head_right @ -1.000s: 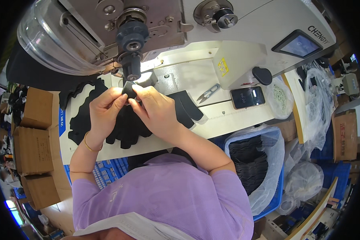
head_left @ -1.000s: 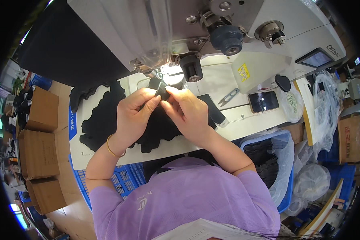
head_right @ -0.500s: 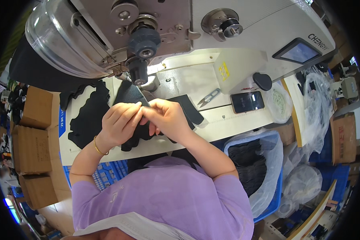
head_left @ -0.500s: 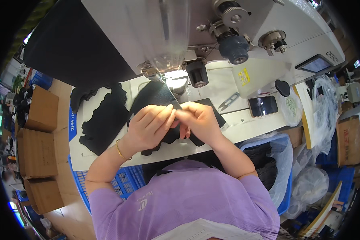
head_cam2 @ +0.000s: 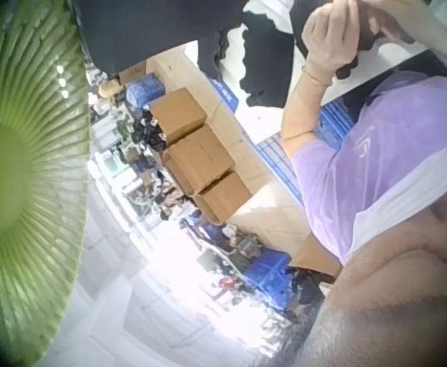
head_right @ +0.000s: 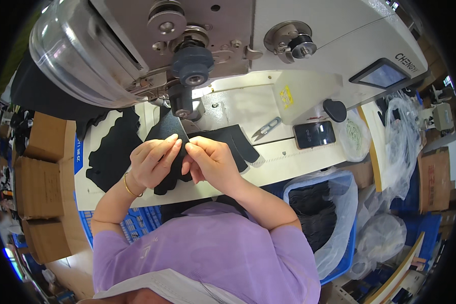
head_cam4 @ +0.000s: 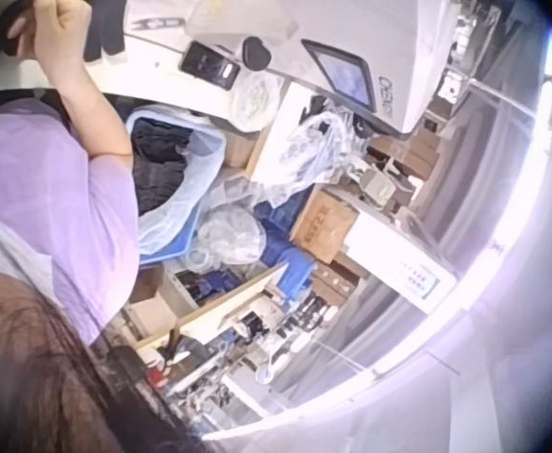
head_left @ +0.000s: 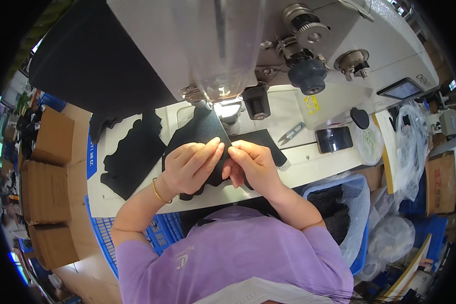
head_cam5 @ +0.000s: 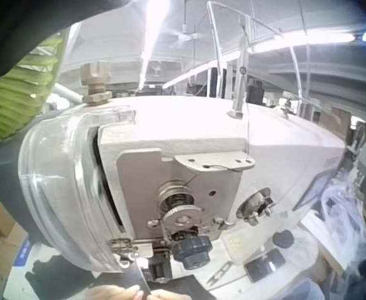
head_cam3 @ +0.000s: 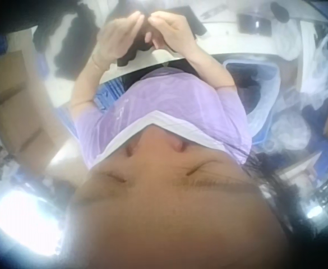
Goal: The person places finished fabric pieces into a lined bin, retrieves a bundle of fabric cutouts from a basket, and sews the fabric pieces together using a sewing machine.
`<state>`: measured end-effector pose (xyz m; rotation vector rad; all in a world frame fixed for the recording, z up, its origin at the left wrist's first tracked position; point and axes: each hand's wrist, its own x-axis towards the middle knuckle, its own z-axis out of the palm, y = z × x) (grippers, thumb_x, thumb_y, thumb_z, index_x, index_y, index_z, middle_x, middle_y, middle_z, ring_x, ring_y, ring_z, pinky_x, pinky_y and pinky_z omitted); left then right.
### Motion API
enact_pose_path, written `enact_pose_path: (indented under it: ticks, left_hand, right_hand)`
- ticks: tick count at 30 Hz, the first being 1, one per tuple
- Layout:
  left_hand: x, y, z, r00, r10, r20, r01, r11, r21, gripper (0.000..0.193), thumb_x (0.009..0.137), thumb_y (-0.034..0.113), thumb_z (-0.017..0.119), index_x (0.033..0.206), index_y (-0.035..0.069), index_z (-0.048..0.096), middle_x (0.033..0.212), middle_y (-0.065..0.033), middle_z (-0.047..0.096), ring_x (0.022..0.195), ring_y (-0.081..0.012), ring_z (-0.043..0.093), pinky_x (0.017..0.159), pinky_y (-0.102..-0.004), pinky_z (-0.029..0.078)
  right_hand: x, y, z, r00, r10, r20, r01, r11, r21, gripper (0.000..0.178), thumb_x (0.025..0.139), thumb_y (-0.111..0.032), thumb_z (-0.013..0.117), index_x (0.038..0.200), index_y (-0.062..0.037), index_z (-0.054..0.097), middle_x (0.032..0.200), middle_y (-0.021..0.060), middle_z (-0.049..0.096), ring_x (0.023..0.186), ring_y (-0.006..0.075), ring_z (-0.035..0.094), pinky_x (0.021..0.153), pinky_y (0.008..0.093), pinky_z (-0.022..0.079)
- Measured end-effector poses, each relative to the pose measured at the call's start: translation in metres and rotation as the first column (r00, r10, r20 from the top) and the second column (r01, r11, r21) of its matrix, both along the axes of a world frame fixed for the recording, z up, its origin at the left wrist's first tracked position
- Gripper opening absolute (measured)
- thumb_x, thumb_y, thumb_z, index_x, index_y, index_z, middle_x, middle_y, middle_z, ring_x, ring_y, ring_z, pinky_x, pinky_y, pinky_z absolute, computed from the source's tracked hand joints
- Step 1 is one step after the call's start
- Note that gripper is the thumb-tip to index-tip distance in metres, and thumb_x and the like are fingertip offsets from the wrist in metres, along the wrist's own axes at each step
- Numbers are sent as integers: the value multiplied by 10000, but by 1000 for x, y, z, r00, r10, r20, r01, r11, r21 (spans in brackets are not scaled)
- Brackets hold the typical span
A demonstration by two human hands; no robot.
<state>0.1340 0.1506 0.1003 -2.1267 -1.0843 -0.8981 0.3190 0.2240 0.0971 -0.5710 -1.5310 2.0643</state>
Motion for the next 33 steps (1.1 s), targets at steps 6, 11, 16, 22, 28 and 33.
enact_pose_path:
  ticks: [6,11,16,22,28,33]
  left_hand:
    - [-8,6,-5,999,51,-4,-51,998,40,321,699,62,662,995,-51,712,1044,-154,676,762,-205,668,658,-275,563]
    - [-23,15,-8,1000,16,5,-16,999,44,344,695,60,672,1021,-46,706,1063,-163,679,805,-225,684,657,-279,563]
    - [-33,26,-7,999,38,28,-39,998,58,324,688,41,670,1003,-30,701,1059,-158,683,847,-258,696,680,-300,578]
    - [-39,39,-2,996,88,35,-90,994,67,293,699,46,689,981,-31,672,988,-123,684,847,-253,703,689,-313,592]
    - [-41,47,-1,992,113,62,-118,990,74,212,723,5,681,931,-30,661,932,-111,667,792,-239,693,633,-298,579]
    - [-45,51,-7,988,132,79,-140,984,111,150,751,22,688,893,-17,662,926,-120,669,739,-266,680,614,-340,556]
  right_hand:
    - [-10,3,3,1000,-17,-2,17,999,44,280,1023,-222,459,895,-29,615,686,22,652,478,42,526,442,190,382]
    - [-27,8,3,998,-37,-43,42,989,140,300,1026,-220,453,837,-35,596,669,16,640,468,43,517,453,195,383]
    - [-43,15,-4,994,-78,-77,88,987,132,284,1020,-209,468,838,-35,600,665,21,642,464,48,519,443,196,374]
    - [-44,16,-7,991,-54,-121,61,996,59,218,1004,-173,501,950,-24,652,696,41,658,478,49,528,434,189,370]
    - [-42,14,-3,997,-23,-71,30,995,92,228,1002,-175,505,944,-10,652,687,35,649,493,47,532,478,192,404]
    - [-41,12,-1,998,-29,-60,36,992,117,233,1001,-172,503,933,-8,655,680,34,646,493,43,531,483,197,410]
